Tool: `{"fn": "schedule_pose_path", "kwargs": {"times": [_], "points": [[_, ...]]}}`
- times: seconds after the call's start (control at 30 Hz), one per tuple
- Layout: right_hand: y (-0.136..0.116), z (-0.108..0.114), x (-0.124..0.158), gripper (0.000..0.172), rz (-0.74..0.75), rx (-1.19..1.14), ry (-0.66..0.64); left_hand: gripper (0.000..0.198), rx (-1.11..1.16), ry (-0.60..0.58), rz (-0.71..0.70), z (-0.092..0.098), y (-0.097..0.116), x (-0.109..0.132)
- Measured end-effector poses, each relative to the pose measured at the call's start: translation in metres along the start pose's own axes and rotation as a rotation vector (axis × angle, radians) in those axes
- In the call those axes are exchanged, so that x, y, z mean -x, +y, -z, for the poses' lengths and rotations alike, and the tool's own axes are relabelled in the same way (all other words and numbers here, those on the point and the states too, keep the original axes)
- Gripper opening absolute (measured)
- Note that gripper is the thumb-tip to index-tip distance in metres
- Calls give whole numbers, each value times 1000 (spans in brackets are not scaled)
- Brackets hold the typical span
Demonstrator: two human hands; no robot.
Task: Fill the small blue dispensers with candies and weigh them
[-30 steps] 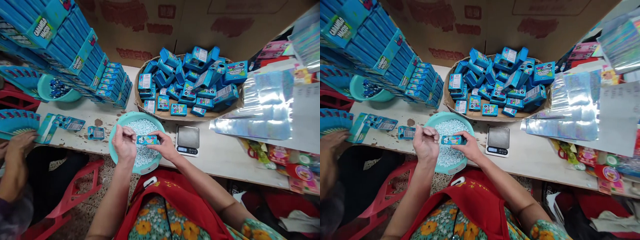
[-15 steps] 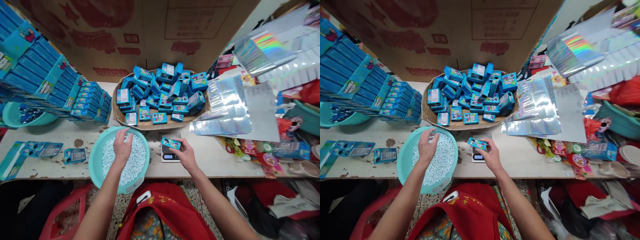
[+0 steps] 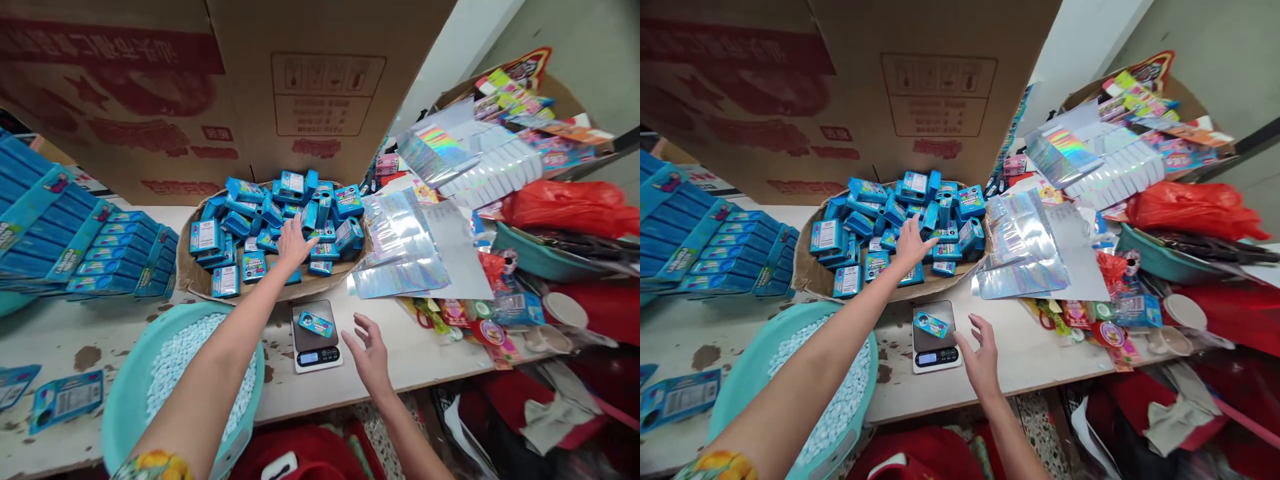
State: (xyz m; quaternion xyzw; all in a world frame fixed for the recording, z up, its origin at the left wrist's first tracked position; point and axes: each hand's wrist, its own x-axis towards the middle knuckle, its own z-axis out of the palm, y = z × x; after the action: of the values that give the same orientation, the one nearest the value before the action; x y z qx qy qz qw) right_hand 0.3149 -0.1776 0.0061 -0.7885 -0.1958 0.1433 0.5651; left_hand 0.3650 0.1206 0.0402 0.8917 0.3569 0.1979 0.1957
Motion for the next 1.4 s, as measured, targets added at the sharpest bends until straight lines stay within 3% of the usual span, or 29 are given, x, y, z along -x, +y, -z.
{"fn": "schedule_pose_path", "kwargs": {"times": [0.1, 0.2, 0.23, 0.3, 0.4, 0.47, 0.53, 0.6, 0.63, 0.67, 0.73, 0.77, 0.83, 0.9, 1.03, 1.1, 1.17, 1.3, 1.4], "points": [[-10, 12, -3, 35, 54, 48, 2, 51, 77, -56, 96, 2, 17, -24], [-33, 19, -7, 39, 268, 171, 94, 41, 234, 6, 180, 25, 16, -15], [-42, 18, -10, 44, 367, 244, 130, 41, 320, 45, 184, 38, 16, -1], [-60, 10, -18, 56, 541, 389, 130, 41, 531, 7, 189, 68, 22, 40], [-86, -12, -32, 55, 688, 447, -18, 36, 808, -239, 215, 113, 38, 110], [-99, -25, -38, 50, 687, 324, -127, 36, 995, -328, 261, 132, 32, 147], [-107, -32, -41, 47, 571, 112, -174, 40, 1034, -216, 305, 140, 1, 172], [-109, -33, -39, 45, 362, -88, -193, 42, 805, 45, 354, 138, -53, 191], [-108, -32, -36, 43, 252, -160, -204, 43, 578, 171, 394, 133, -83, 201], [-107, -31, -34, 41, 154, -214, -222, 43, 356, 195, 430, 125, -113, 211], [-102, -31, -28, 40, 16, -284, -246, 43, 76, 80, 456, 105, -160, 233], [-100, -32, -26, 42, -23, -304, -244, 44, -7, 16, 455, 94, -173, 242], [-97, -37, -22, 46, -49, -321, -227, 45, -114, -79, 447, 75, -181, 259], [-98, -45, -20, 46, -40, -317, -224, 45, -188, -136, 419, 63, -171, 270], [-105, -65, -13, 37, -54, -293, -303, 35, -212, -187, 339, 62, -156, 288], [-110, -76, -6, 38, -46, -253, -372, 31, -129, -114, 400, 66, -161, 294], [-114, -90, 4, 42, -4, -194, -450, 26, 43, 19, 574, 73, -170, 296], [-115, -121, 28, 38, 172, -66, -606, 28, 725, 286, 990, 106, -170, 285], [-112, -146, 43, 32, 364, 24, -659, 31, 1219, 365, 990, 145, -150, 272]]}}
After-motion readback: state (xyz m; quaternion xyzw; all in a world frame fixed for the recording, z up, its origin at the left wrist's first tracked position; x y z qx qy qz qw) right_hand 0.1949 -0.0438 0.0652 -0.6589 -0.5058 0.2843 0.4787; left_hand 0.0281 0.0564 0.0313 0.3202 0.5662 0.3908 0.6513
